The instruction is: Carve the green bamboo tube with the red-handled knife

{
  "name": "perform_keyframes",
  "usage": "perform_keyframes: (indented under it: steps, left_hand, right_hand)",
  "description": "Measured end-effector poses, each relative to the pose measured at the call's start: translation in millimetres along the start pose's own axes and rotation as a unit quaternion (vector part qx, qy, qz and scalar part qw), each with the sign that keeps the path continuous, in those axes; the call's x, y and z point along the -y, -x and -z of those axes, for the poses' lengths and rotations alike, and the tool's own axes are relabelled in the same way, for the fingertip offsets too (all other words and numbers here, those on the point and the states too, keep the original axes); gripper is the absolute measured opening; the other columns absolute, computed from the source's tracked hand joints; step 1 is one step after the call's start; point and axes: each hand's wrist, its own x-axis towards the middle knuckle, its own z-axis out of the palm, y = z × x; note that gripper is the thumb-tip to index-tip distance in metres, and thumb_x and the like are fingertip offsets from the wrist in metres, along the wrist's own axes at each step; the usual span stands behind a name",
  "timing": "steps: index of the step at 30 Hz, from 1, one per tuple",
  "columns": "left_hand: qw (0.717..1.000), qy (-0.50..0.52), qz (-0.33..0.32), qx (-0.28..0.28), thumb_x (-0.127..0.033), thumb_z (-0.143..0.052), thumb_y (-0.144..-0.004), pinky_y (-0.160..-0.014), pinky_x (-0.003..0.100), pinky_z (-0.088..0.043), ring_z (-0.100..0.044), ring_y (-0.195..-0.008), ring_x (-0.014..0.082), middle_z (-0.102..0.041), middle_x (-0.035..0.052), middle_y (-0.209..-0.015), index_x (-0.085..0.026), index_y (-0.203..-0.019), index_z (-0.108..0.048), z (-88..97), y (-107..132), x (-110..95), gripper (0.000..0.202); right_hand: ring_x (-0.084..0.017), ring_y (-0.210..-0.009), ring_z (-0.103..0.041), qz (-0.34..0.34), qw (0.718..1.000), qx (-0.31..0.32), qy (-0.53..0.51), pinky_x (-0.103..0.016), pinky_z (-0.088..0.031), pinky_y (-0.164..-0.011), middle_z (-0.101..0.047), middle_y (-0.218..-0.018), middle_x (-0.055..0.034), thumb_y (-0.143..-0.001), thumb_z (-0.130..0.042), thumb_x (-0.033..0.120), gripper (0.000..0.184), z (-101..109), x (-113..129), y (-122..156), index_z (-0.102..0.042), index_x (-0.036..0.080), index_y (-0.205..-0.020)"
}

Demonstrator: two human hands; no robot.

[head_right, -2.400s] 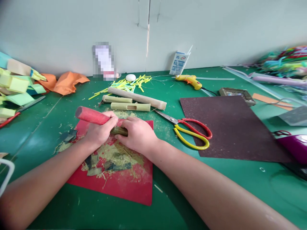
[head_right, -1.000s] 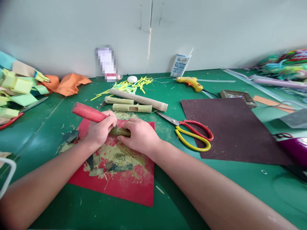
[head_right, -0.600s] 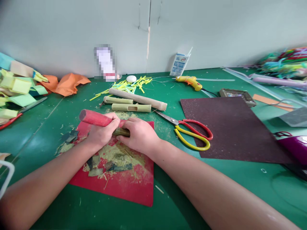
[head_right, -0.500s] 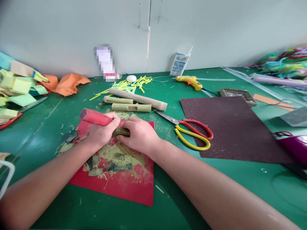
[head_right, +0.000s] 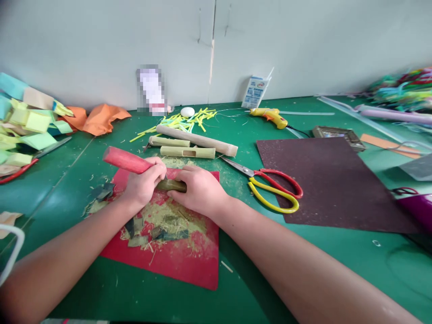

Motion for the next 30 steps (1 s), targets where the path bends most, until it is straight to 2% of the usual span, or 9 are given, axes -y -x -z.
perform_keyframes:
  steps: [5, 8, 15, 20, 23, 26, 30]
  left_hand:
    - [0.995, -0.1, -0.006, 0.0, -0.023, -0.049, -0.073, -0.06, 0.026, -0.036, -0.04, -0.06, 0.0123, -0.04, -0.0023, -0.057, -0.019, -0.054, -0.039, -4.7, -2.2, -7.3, 0.022]
    - [0.993, -0.117, -0.009, 0.006, -0.022, -0.048, -0.075, -0.062, 0.026, -0.039, -0.043, -0.062, 0.0128, -0.042, -0.0019, -0.058, -0.019, -0.055, -0.038, -4.6, -1.8, -10.2, 0.023]
    - [0.994, -0.099, -0.021, 0.043, -0.023, -0.049, -0.074, -0.061, 0.025, -0.039, -0.043, -0.061, 0.0122, -0.044, -0.0023, -0.057, -0.019, -0.054, -0.043, -1.4, -2.3, -8.6, 0.021]
    - [0.994, -0.004, 0.017, 0.107, -0.02, -0.047, -0.071, -0.051, 0.025, -0.03, -0.032, -0.05, 0.0094, -0.034, -0.0038, -0.049, -0.019, -0.048, -0.035, 4.2, -0.9, -5.6, 0.027]
    - [1.0, -0.003, 0.009, 0.027, -0.019, -0.048, -0.072, -0.053, 0.025, -0.032, -0.035, -0.053, 0.0092, -0.038, -0.0041, -0.053, -0.018, -0.053, -0.041, 1.7, -0.4, -2.5, 0.02]
    - [0.999, -0.038, 0.004, 0.003, -0.022, -0.05, -0.074, -0.058, 0.025, -0.036, -0.04, -0.058, 0.0101, -0.041, -0.0037, -0.057, -0.019, -0.057, -0.043, -3.1, -1.3, -1.8, 0.019]
    - [0.993, -0.116, 0.002, 0.0, -0.023, -0.049, -0.076, -0.062, 0.025, -0.039, -0.044, -0.063, 0.0119, -0.043, -0.0024, -0.059, -0.019, -0.056, -0.042, -6.0, -1.7, -6.0, 0.022]
  right_hand:
    - [-0.016, -0.075, -0.053, -0.005, 1.0, 0.008, 0.007, -0.028, -0.04, -0.069, -0.061, -0.082, -0.0033, -0.077, -0.069, 0.029, 0.016, 0.2, 1.6, 0.1, -0.068, 0.017, -0.087]
    - [-0.016, -0.077, -0.054, -0.002, 1.0, 0.007, 0.009, -0.028, -0.04, -0.07, -0.062, -0.082, -0.0033, -0.077, -0.07, 0.029, 0.016, 0.7, 1.5, -0.2, -0.067, 0.017, -0.088]
    - [-0.015, -0.075, -0.053, 0.007, 1.0, 0.012, 0.001, -0.026, -0.039, -0.068, -0.06, -0.08, -0.0024, -0.077, -0.07, 0.028, 0.015, -0.2, 1.0, 0.6, -0.067, 0.017, -0.085]
    - [-0.016, -0.077, -0.055, 0.008, 1.0, 0.007, -0.01, -0.028, -0.041, -0.07, -0.063, -0.084, -0.004, -0.078, -0.07, 0.03, 0.019, -0.2, 0.2, 1.4, -0.07, 0.018, -0.093]
    - [-0.016, -0.077, -0.055, 0.027, 1.0, 0.006, 0.012, -0.028, -0.041, -0.07, -0.063, -0.082, -0.0042, -0.077, -0.07, 0.028, 0.02, 0.7, 0.0, 0.9, -0.069, 0.017, -0.093]
    - [-0.016, -0.076, -0.054, 0.02, 0.999, 0.003, 0.03, -0.028, -0.04, -0.069, -0.062, -0.081, -0.0043, -0.077, -0.07, 0.029, 0.019, 0.5, 0.5, 1.0, -0.069, 0.016, -0.091]
    - [-0.017, -0.077, -0.054, 0.021, 0.999, 0.004, 0.029, -0.028, -0.041, -0.071, -0.062, -0.082, -0.0042, -0.076, -0.071, 0.03, 0.02, -0.8, 0.1, 1.2, -0.068, 0.015, -0.09]
